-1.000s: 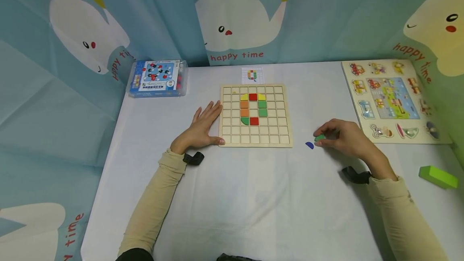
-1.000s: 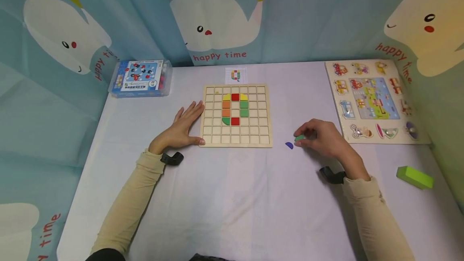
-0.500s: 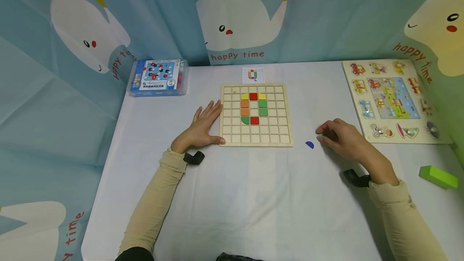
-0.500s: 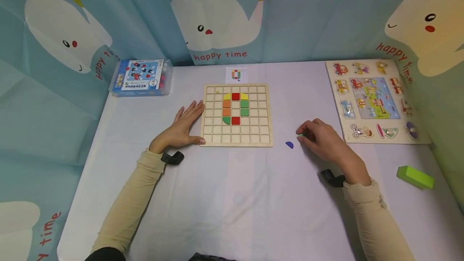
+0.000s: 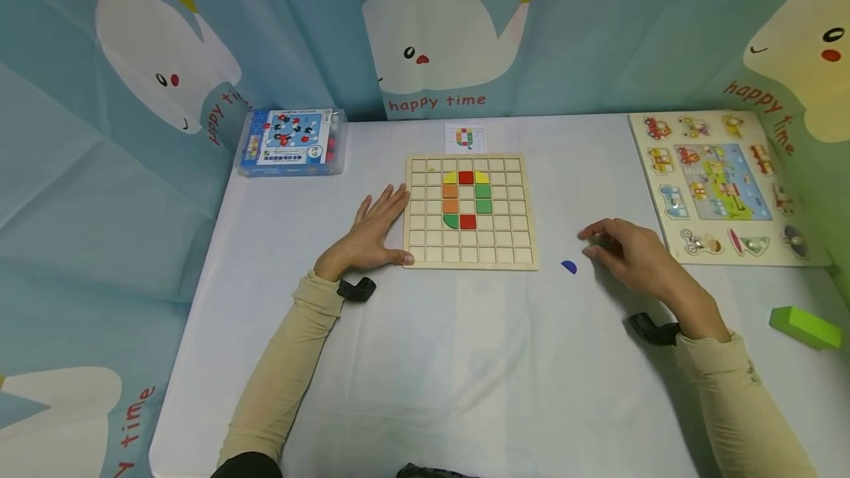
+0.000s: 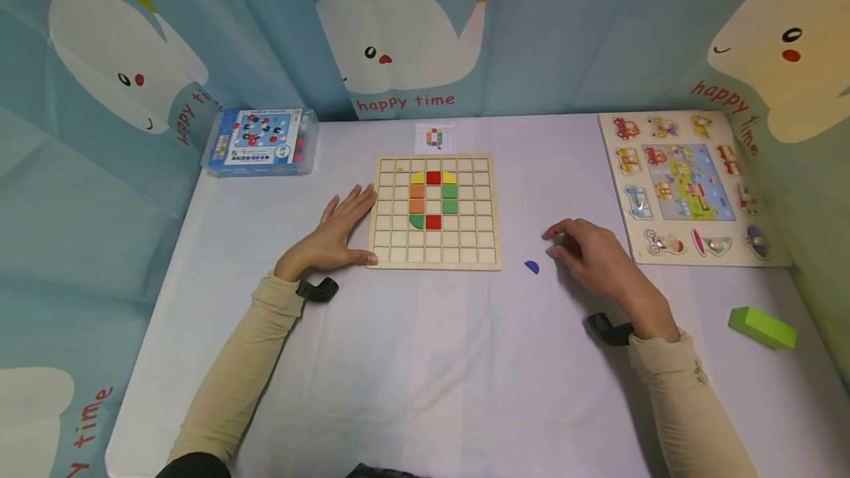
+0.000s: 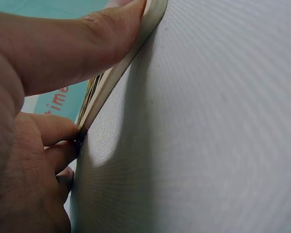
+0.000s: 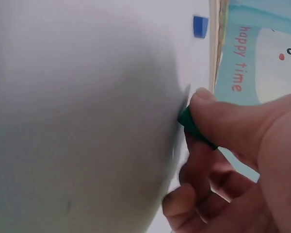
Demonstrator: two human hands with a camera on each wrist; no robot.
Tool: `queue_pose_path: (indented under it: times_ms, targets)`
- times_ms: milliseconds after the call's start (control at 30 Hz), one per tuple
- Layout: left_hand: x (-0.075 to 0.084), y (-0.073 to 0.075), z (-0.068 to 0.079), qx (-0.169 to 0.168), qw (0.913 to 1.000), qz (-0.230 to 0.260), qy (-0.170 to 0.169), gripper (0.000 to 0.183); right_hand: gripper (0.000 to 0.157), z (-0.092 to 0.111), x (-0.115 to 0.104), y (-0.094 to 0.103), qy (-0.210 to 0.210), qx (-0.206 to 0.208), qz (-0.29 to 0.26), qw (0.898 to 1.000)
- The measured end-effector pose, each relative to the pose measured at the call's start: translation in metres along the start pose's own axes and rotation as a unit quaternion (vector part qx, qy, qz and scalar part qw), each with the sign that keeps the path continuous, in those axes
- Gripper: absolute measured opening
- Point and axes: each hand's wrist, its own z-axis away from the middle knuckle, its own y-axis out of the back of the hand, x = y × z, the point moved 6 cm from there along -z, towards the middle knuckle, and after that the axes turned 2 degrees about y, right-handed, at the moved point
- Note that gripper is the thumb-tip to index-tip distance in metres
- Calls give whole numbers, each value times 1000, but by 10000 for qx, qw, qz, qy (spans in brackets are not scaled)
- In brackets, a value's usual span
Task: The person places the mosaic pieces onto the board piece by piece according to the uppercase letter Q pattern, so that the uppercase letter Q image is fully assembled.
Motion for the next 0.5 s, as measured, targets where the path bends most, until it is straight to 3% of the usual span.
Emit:
queue_pose_path:
  times_ms: [100, 300, 500]
  targets:
    - [0, 0, 0, 3, 10000, 24, 19, 121, 25, 0, -1, 4, 62, 325, -40, 9994]
    - [0, 0, 0, 6, 10000, 32, 29, 121, 17, -2, -4, 10, 144, 1109, -240, 9934]
    - [1, 0, 0, 10, 10000, 41, -10, 120, 17, -4, -6, 8, 177, 1446, -347, 9887]
